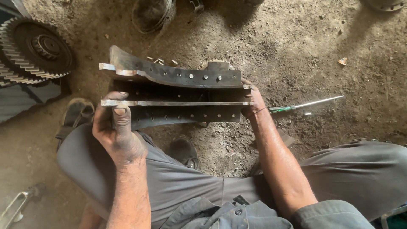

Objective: The person sits on the floor and assembles two curved metal plates by inserting pins into aligned holes. They use a hammer to tap the pins into place and a chisel to adjust them, occasionally flipping the assembly to work on different sides.

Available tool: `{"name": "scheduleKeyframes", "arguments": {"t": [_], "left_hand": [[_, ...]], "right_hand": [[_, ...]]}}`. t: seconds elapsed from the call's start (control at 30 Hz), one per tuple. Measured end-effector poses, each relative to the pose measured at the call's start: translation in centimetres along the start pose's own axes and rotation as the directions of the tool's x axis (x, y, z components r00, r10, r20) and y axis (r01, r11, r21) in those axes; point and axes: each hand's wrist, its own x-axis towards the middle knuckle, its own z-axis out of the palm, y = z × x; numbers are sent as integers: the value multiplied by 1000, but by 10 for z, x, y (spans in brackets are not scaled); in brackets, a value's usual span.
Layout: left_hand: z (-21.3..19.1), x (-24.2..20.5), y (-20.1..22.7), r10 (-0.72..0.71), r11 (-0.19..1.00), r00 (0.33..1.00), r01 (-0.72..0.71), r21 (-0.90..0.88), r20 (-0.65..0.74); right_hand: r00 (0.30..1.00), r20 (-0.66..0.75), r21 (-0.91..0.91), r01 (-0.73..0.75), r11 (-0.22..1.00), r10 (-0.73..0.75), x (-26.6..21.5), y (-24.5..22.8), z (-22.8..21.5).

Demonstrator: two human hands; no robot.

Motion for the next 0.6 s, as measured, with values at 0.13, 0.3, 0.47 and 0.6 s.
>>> {"name": "scheduleKeyframes", "arguments": {"t": [0.13, 0.3, 0.47, 0.6], "left_hand": [[1, -1, -1, -4, 999, 1000, 5, -49, 9], [2, -1, -1, -3, 998, 1000, 3, -55, 4], [1, -1, -2, -19, 997, 1000, 18, -72, -4], [-1, -3, -2, 14, 999, 1000, -13, -33, 27]], "right_hand": [[999, -13, -40, 47, 998, -47, -1, -6, -1], [1000, -6, 8, -26, 1000, 26, -23, -9, 14], [992, -73, -85, -112, 990, 106, -50, -38, 29], [977, -169, -215, -163, 963, 128, -52, -50, 40]]}}
